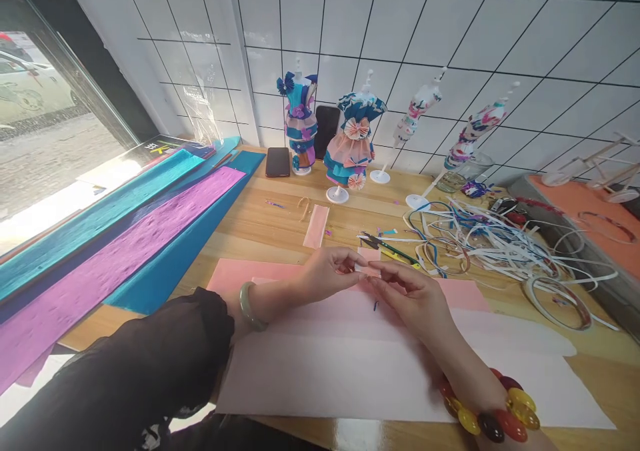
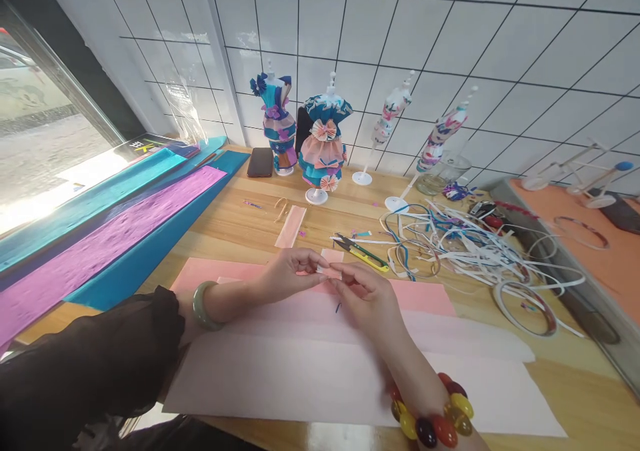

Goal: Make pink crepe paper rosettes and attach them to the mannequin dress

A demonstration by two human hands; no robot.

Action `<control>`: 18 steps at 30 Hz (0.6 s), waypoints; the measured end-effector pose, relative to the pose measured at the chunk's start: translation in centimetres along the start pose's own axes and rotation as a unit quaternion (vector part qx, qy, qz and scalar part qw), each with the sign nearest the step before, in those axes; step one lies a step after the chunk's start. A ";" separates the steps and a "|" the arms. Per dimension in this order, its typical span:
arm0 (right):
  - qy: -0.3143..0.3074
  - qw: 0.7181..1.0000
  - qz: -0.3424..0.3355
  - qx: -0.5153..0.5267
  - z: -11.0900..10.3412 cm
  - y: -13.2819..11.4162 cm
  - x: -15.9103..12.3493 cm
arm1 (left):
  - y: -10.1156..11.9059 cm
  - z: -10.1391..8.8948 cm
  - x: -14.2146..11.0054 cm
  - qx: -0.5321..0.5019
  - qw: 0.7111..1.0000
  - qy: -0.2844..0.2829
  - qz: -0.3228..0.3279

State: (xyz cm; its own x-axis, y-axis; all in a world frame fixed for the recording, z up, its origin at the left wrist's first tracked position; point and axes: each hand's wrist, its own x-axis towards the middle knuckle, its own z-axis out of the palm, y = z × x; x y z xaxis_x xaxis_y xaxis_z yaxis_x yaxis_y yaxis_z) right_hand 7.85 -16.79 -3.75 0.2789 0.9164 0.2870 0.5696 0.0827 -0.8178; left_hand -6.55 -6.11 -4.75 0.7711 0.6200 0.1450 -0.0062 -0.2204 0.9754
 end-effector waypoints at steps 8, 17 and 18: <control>-0.003 0.998 0.054 0.045 0.0 -0.1 0.0 | 0.1 0.0 0.0 -0.019 1.000 -0.006 0.001; -0.005 0.996 0.084 0.036 0.1 0.4 -0.1 | 0.2 0.0 0.0 -0.006 1.000 -0.004 -0.001; -0.005 0.995 0.088 0.037 0.1 0.4 -0.1 | 0.1 0.0 0.0 0.000 1.000 -0.002 0.000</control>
State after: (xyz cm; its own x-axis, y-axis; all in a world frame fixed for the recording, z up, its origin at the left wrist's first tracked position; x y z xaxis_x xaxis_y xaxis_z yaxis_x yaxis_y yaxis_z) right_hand 7.95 -16.83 -4.19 0.3606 0.9233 0.1320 0.4546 -0.0504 -0.8893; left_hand -6.50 -6.16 -4.62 0.7732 0.6174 0.1446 -0.0068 -0.2201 0.9755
